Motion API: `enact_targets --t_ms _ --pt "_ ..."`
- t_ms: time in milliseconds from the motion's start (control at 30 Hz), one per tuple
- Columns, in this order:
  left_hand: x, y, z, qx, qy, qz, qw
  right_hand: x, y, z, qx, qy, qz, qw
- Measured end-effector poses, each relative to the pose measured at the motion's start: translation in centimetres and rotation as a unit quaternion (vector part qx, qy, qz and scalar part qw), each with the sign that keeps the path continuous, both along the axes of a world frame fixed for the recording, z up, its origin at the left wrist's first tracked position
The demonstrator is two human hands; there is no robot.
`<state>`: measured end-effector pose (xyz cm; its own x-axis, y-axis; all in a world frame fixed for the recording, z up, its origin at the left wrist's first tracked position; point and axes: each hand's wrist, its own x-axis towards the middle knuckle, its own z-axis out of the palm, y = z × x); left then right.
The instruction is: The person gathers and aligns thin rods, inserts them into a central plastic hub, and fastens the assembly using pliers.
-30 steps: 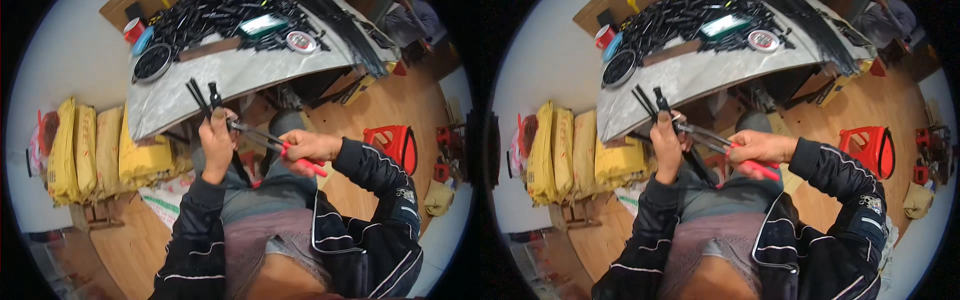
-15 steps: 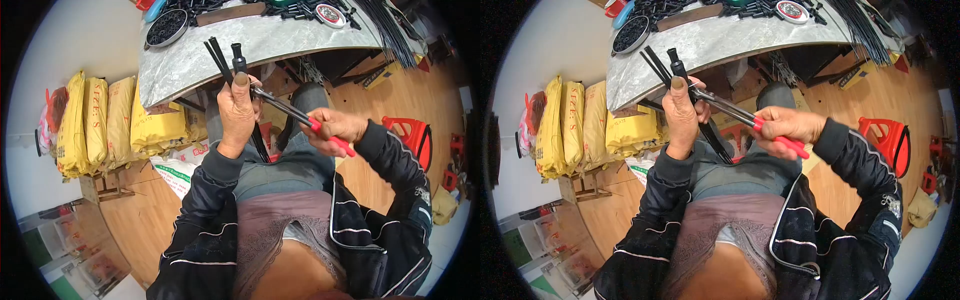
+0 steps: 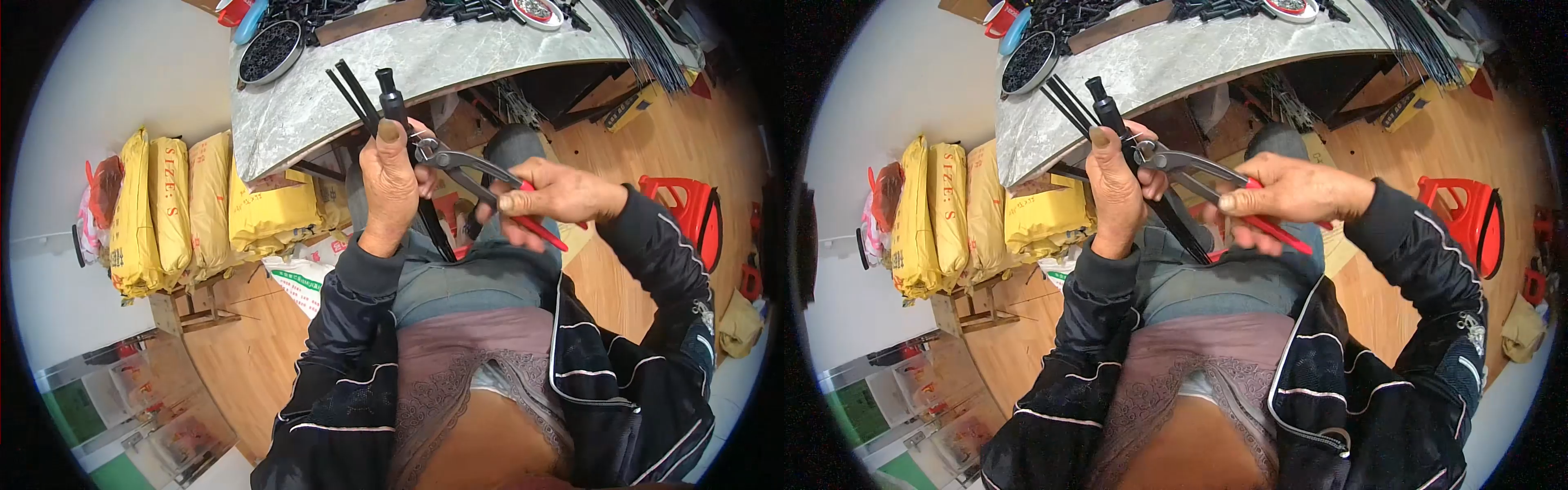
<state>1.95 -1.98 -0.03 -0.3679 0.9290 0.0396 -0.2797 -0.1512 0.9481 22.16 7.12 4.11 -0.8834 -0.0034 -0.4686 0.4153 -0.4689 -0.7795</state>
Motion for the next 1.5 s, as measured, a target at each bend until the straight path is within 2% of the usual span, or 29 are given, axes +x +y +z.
enact_targets --t_ms 33,133,200,267,300,467,533,600,700,733,867,900,967,1000,1067,1133,1200,1233,1267,1333,1400,1467,1500 --pt "0.0 -0.1 -0.1 -0.002 0.002 -0.001 1.000 -0.3 0.2 0.9 0.113 -0.004 -0.004 0.994" --pt "0.1 0.0 -0.1 0.012 -0.024 -0.008 1.000 -0.5 1.1 3.0 0.167 -0.056 0.042 0.984" --pt "0.2 0.0 0.2 -0.003 0.005 0.001 1.000 -0.6 0.7 2.1 0.148 -0.057 0.047 0.986" --pt "0.2 -0.2 0.3 -0.012 0.015 0.004 1.000 -0.6 -0.8 1.5 0.058 -0.047 0.004 0.997" --pt "0.2 -0.2 0.4 -0.020 0.023 0.004 1.000 -0.8 -1.6 1.7 0.099 -0.049 -0.010 0.994" --pt "0.1 0.2 0.3 -0.022 -0.013 0.019 0.999 -1.1 -2.5 -0.5 0.137 -0.031 -0.053 0.989" --pt "-0.1 0.1 0.0 -0.021 -0.016 0.018 1.000 -1.1 -1.5 -0.1 0.051 -0.035 -0.014 0.998" --pt "-0.3 0.2 -0.1 0.009 -0.027 -0.010 1.000 -1.0 -0.4 1.6 0.095 -0.066 0.006 0.993" --pt "0.0 0.2 0.2 -0.005 -0.035 -0.012 0.999 -0.7 0.8 2.7 0.096 -0.080 0.024 0.992" --pt "0.1 0.3 0.2 -0.005 -0.035 -0.013 0.999 -0.7 1.0 3.3 0.146 -0.101 0.043 0.983" --pt "0.7 0.4 0.3 -0.033 -0.005 0.010 0.999 -1.6 1.5 6.4 0.345 -0.160 0.114 0.918" --pt "0.9 0.5 0.4 -0.045 0.019 0.022 0.999 -1.5 1.7 6.0 0.346 -0.160 0.113 0.918" --pt "0.9 0.5 0.3 -0.042 0.028 0.023 0.998 -1.2 1.9 4.5 0.593 -0.012 0.119 0.797" --pt "0.9 0.6 0.3 -0.038 0.038 0.024 0.998 -1.1 1.7 4.3 0.594 -0.012 0.120 0.795" --pt "0.6 0.5 0.3 -0.030 0.017 0.024 0.999 -1.1 1.1 4.3 0.680 -0.004 0.086 0.728" --pt "0.4 0.5 0.3 -0.023 -0.007 0.027 0.999 -1.2 0.4 4.6 0.677 -0.021 0.087 0.730" --pt "0.2 0.5 0.3 -0.001 -0.048 0.010 0.999 -1.1 0.2 3.8 0.690 -0.016 0.030 0.723" --pt "0.0 0.5 0.2 0.001 -0.050 0.015 0.999 -0.8 0.4 2.9 0.691 0.022 -0.020 0.723" --pt "-0.2 0.7 0.0 0.009 -0.052 0.027 0.998 -0.5 0.8 2.6 0.692 0.026 -0.015 0.721" --pt "-0.6 0.8 -0.3 0.016 -0.053 0.042 0.998 -0.2 1.0 2.4 0.748 0.068 -0.108 0.651" --pt "-0.7 0.9 -0.7 0.009 -0.063 0.011 0.998 -0.4 1.2 3.0 0.764 0.045 -0.108 0.635" --pt "-0.1 0.9 -0.4 0.006 -0.058 0.017 0.998 -1.0 1.5 3.5 0.830 0.102 -0.104 0.539" --pt "0.0 0.9 -0.7 0.010 -0.062 0.020 0.998 -1.3 1.5 3.3 0.836 0.098 -0.106 0.530"
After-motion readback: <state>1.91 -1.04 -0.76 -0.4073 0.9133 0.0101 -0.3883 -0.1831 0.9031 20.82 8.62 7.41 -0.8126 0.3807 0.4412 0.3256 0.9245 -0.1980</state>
